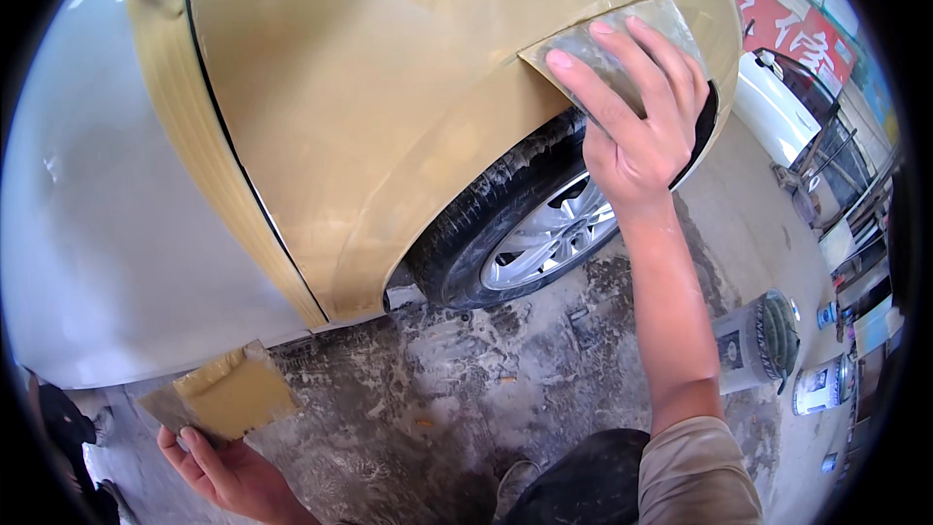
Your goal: The person applies a beige body filler to the front fender of a white car using a putty knife. They spread the filler over the surface and smooth it out with a sanding block, working around the wheel arch and door gap.
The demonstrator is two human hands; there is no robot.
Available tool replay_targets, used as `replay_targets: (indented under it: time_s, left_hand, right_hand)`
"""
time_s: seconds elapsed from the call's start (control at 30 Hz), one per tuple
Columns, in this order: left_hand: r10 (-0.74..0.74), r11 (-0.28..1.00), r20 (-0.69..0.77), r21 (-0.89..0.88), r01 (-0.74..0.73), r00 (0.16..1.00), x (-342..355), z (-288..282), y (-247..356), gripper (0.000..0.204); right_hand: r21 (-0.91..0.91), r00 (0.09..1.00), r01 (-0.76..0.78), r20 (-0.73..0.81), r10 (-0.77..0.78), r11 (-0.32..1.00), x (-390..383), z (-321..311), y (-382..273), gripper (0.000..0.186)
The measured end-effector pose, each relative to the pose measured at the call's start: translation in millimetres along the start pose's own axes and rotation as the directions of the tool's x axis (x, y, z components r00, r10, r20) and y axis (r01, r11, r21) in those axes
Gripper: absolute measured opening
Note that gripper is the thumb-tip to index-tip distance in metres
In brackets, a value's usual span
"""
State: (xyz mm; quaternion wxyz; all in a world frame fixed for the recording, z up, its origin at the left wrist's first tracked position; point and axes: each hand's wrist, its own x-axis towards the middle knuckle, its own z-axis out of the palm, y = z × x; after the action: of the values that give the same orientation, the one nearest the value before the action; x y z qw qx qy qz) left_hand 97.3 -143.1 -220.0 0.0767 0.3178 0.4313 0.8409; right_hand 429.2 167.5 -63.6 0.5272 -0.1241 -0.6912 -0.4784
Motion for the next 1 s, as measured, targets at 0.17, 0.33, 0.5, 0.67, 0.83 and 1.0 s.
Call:
replay_targets:
  time_s: [0.17,0.33,0.5,0.67,0.83,1.0]
  left_hand:
    - [-0.015,0.998,-0.037,0.057,0.017,0.999,-3.2,5.2,-1.0,0.028]
    - [-0.03,1.0,-0.026,0.001,0.03,0.999,-8.8,8.7,-1.8,0.028]
    - [-0.024,0.998,-0.024,-0.063,0.023,0.999,-8.5,12.1,8.4,0.031]
    - [0.004,0.997,-0.047,-0.074,-0.008,0.999,-5.0,20.0,7.6,0.027]
    - [0.013,0.996,-0.107,-0.082,-0.022,0.994,3.1,15.0,14.3,0.027]
    - [0.002,1.0,-0.161,-0.028,-0.006,0.987,4.8,-2.7,14.6,0.03]
  right_hand:
    - [0.026,0.999,-0.044,0.02,0.043,0.999,-16.1,-1.8,-2.4,0.046]
    - [0.002,0.993,-0.098,0.069,0.097,0.995,-47.1,-13.0,-14.6,0.041]
    - [0.03,0.931,-0.132,0.348,0.114,0.991,-70.7,-30.4,-45.3,0.037]
    - [0.065,0.945,-0.045,0.326,0.022,0.997,-49.4,-41.4,-93.7,0.028]
    - [0.135,0.959,0.056,0.269,-0.091,0.989,-6.1,-17.4,-137.9,0.023]
    - [0.232,0.956,0.155,0.21,-0.204,0.96,15.8,13.0,-153.5,0.02]
